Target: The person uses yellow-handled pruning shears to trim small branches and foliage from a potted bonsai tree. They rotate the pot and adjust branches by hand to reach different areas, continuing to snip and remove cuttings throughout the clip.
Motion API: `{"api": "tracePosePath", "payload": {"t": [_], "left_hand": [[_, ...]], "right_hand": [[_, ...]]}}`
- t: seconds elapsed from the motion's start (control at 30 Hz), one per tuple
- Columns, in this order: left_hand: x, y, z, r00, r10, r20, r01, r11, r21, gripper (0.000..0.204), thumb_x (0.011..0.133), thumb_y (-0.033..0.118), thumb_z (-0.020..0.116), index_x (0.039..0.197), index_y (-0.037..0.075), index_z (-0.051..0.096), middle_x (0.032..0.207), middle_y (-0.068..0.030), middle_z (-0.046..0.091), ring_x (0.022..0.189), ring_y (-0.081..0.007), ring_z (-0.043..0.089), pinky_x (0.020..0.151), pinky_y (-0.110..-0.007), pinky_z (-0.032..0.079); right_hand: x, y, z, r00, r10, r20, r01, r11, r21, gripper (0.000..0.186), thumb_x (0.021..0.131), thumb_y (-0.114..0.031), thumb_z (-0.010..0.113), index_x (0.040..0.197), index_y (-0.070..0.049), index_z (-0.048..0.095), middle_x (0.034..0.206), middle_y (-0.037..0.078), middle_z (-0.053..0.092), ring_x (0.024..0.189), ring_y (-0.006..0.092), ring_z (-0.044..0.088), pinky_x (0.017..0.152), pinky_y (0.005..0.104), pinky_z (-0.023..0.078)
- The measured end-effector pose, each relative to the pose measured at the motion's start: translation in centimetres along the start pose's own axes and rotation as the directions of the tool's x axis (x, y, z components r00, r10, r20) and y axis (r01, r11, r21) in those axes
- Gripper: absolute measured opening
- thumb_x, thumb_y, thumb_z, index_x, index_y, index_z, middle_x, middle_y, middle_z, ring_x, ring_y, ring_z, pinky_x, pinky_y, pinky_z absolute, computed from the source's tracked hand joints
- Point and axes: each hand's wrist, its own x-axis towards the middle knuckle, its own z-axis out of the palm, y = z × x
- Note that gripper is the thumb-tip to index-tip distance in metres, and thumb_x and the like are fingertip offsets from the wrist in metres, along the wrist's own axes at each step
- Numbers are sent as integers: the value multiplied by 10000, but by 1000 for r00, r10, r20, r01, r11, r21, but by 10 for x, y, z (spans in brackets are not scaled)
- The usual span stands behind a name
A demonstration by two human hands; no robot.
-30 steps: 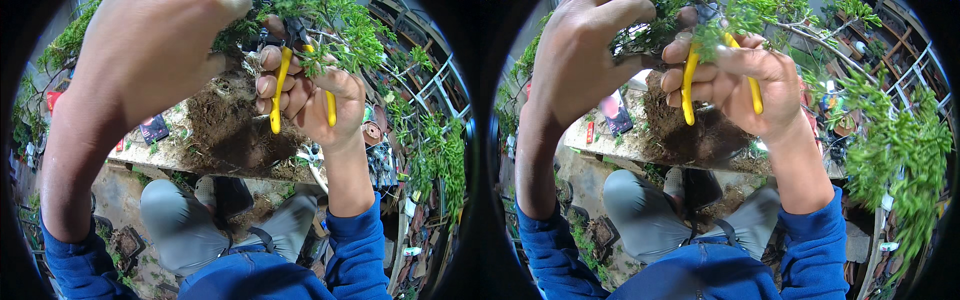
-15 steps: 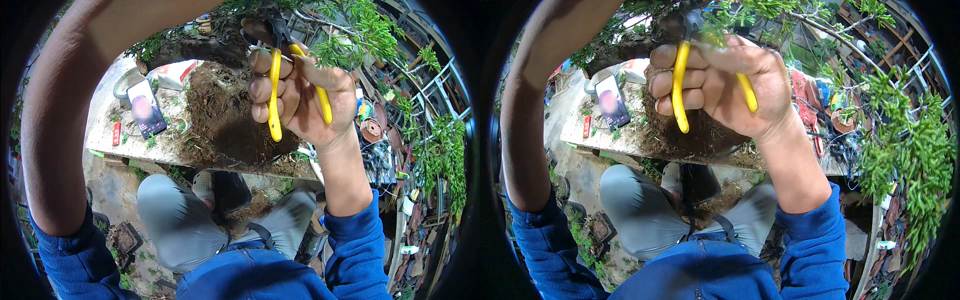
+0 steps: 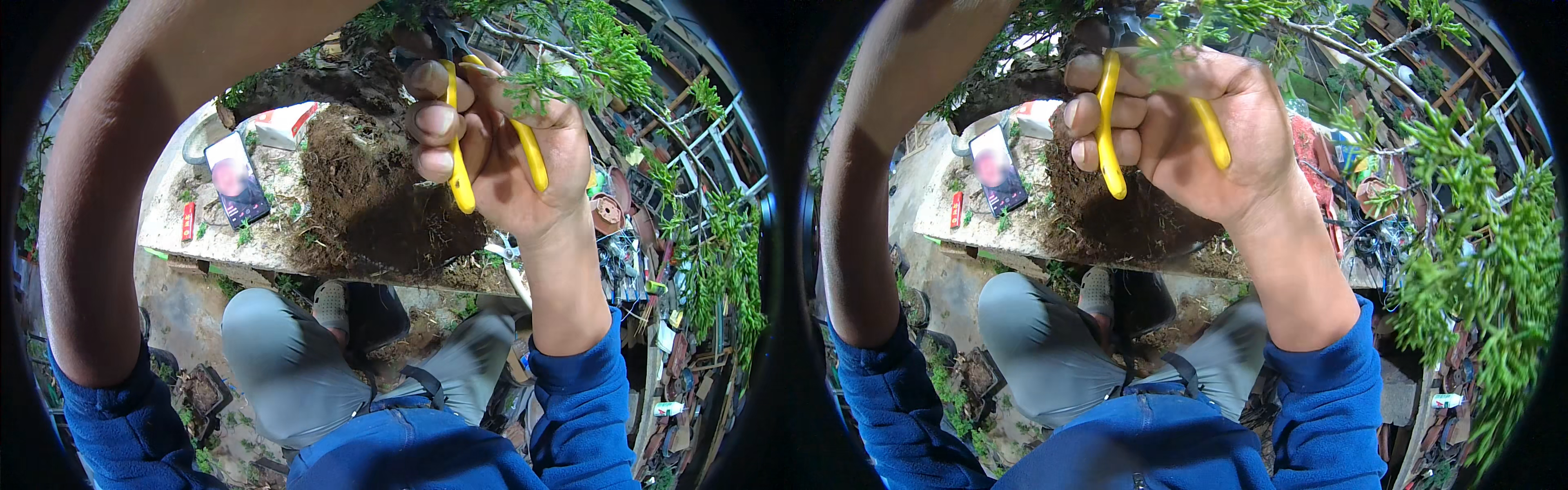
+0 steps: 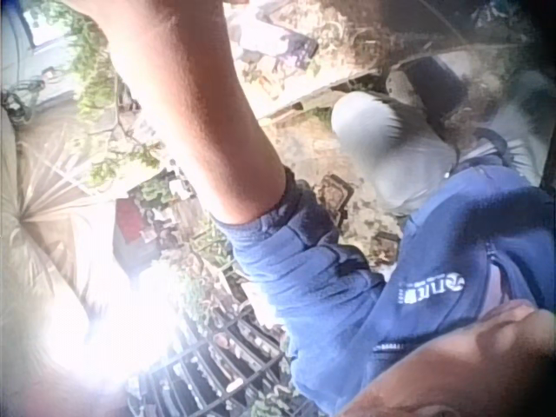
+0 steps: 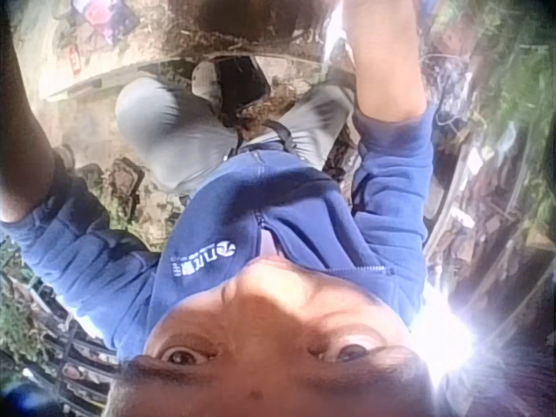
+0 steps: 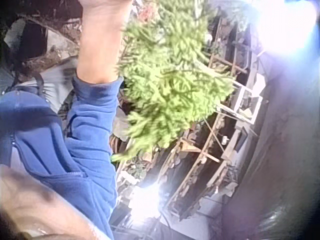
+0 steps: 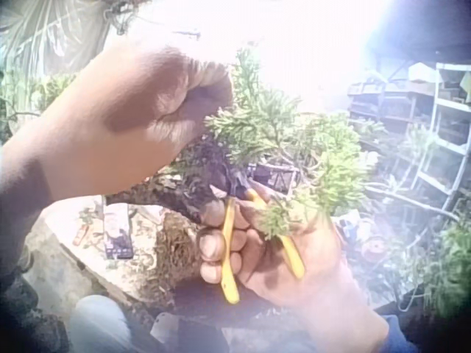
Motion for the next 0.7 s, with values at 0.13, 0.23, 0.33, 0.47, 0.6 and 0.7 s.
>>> {"api": "tracePosePath", "payload": {"t": [0.13,0.23,0.33,0.47,0.6,0.7], "left_hand": [[2,15,-10,992,-85,90,91,994,-61,82,896,4,589,898,-19,668,770,-168,671,735,-313,693,691,-394,553],[3,7,9,998,8,-56,-11,998,-64,121,888,3,586,943,-20,692,806,-179,693,782,-320,716,718,-407,563],[-6,16,5,998,37,-43,-32,993,113,157,884,-1,593,985,-19,711,844,-187,712,831,-322,732,748,-416,570],[-3,0,5,997,64,-46,-65,997,-34,152,876,-6,606,988,-19,709,845,-185,712,836,-317,731,757,-416,567],[-7,-15,24,992,39,-116,-26,994,108,96,850,-10,616,926,-19,674,782,-170,672,752,-280,690,696,-403,538],[-16,-13,28,983,112,-143,-90,984,151,131,833,5,642,961,-10,664,846,-176,679,818,-294,695,734,-406,550]], "right_hand": [[-2,4,14,995,-50,-89,52,998,21,243,1063,-197,485,1210,-68,629,1270,166,584,1006,264,578,777,414,473],[-2,5,22,986,-78,-147,80,997,7,220,1074,-169,457,1173,-60,621,1216,153,584,953,248,571,743,387,468],[0,5,27,985,-68,-155,79,995,61,207,1076,-157,453,1144,-29,600,1138,127,568,906,222,566,709,360,469],[-1,5,32,980,-61,-191,80,993,91,226,1069,-148,464,1176,22,567,1073,99,540,855,191,559,660,343,474],[-5,6,37,963,-82,-259,80,997,-17,366,1058,-168,486,1351,49,516,1088,87,545,821,185,556,628,354,476],[-14,7,39,961,-101,-259,84,994,-74,529,1042,-174,486,1515,50,409,1102,87,584,810,191,575,632,353,481]]}}
